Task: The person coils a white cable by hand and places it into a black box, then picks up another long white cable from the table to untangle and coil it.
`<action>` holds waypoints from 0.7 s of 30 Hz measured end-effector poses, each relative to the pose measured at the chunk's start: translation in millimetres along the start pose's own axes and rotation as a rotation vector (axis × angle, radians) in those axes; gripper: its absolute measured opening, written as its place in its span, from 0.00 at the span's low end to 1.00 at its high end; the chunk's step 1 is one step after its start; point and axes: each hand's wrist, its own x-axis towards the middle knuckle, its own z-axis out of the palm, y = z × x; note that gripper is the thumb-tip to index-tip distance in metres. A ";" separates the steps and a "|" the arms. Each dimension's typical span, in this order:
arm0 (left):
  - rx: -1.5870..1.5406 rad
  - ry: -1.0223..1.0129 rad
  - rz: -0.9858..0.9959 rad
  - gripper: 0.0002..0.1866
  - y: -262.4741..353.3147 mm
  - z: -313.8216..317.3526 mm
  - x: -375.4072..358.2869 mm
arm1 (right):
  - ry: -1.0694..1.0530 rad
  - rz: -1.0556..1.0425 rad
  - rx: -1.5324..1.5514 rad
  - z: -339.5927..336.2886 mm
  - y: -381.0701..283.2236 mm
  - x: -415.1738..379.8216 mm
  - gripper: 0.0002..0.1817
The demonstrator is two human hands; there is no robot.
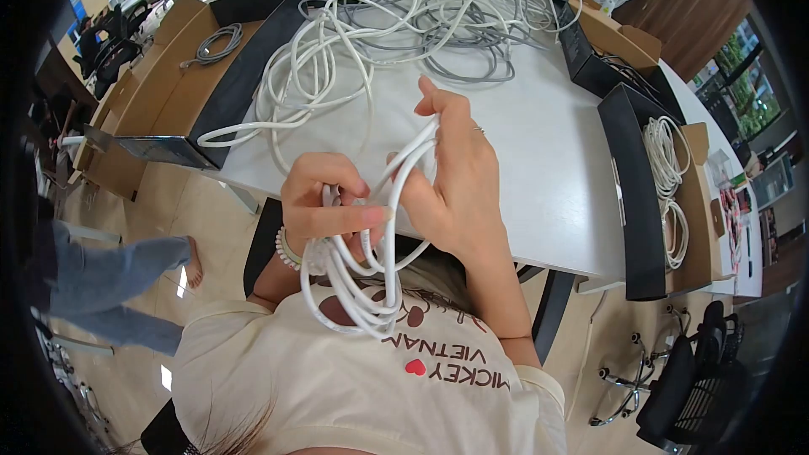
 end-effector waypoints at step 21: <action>-0.004 -0.033 -0.049 0.12 -6.0 2.8 4.5 | -0.087 -0.171 0.488 -28.7 29.5 -36.5 0.32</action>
